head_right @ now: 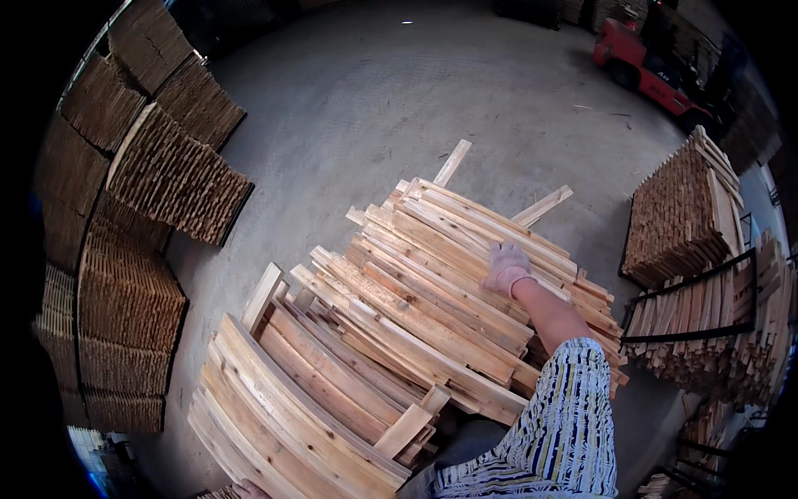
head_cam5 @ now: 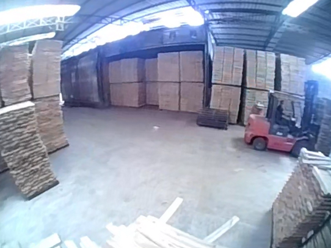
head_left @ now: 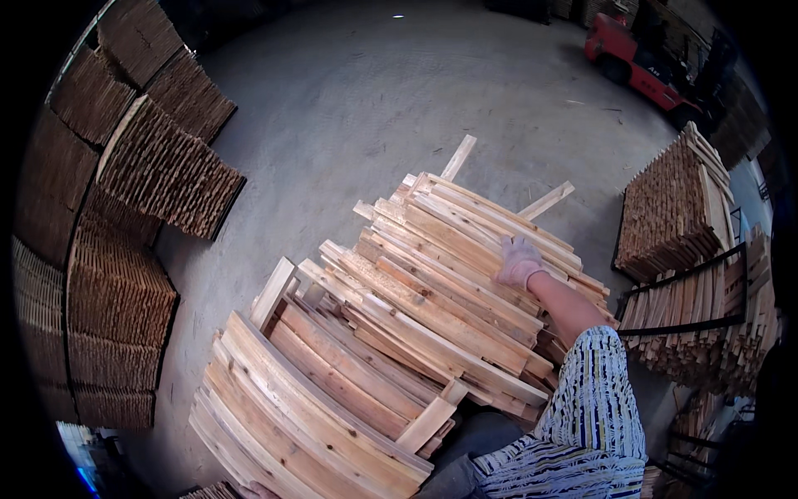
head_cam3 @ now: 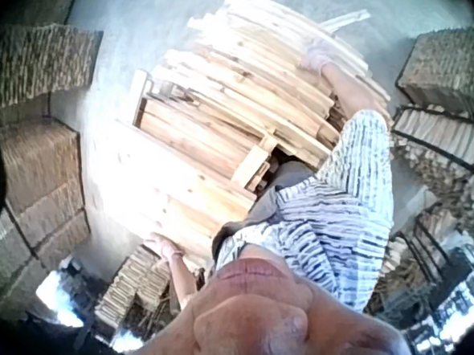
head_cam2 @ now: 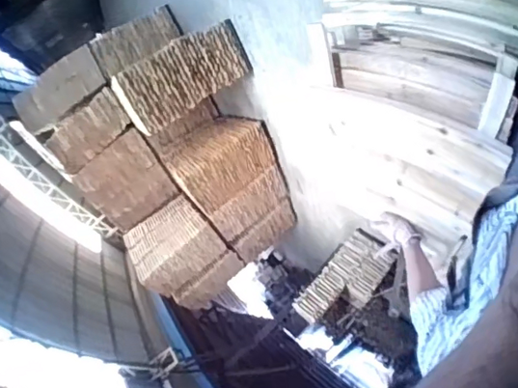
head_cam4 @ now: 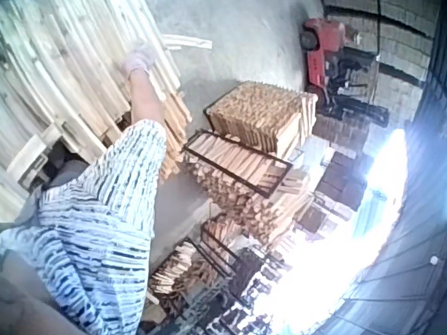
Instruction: The person stacks light-colored wooden planks into a neat pile on the floor. They repeatedly pick up planks from a disorganized pile and place them onto a growing stack, aligning them carefully.
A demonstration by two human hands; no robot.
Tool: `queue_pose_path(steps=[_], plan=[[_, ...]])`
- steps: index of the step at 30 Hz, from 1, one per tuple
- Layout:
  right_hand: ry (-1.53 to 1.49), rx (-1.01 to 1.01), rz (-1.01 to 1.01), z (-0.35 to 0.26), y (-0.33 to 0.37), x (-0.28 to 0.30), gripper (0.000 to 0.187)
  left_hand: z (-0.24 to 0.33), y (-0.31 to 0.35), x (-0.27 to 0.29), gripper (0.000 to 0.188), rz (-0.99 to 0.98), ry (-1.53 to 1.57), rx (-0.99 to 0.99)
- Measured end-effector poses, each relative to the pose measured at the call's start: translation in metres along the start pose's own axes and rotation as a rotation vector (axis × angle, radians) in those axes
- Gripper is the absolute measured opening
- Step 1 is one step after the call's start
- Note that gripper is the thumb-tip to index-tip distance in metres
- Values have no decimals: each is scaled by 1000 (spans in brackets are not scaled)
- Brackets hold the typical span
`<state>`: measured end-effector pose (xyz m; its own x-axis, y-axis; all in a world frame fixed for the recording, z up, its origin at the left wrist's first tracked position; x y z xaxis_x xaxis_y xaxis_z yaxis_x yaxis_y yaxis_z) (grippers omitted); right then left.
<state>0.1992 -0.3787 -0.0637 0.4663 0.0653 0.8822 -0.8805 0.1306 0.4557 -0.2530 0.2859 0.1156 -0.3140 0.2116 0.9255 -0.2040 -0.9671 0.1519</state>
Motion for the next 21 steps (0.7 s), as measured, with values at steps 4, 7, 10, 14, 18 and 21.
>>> queue_pose_path(steps=[4,7,10,14,18,21], plan=[[46,-53,182,-21,24,-2,90,2,-2,4,83,-8,-6,-21],[6,10,150,0,10,-5,82,5,-1,7,80,22,8,-58],[-67,72,40,7,1,4,76,-51,-61,-13,73,110,130,-227],[-105,143,-94,-33,89,68,74,-56,-61,-17,74,118,178,-238],[36,166,1,-58,135,83,74,-42,-51,-12,75,110,179,-188],[-18,324,174,-81,164,95,79,-45,-50,-12,76,112,193,-220]])
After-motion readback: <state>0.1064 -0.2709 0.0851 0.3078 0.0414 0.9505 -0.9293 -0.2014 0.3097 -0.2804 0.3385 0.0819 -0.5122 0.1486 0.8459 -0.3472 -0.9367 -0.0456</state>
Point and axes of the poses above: each hand's wrist, its own y-axis away from the middle knuckle, its own x-axis out of the back of the hand, z = x × y, the point moved 7 cm from there along -y, towards the middle knuckle, and after that the axes turned 14 degrees about y, right-handed, at the moved point
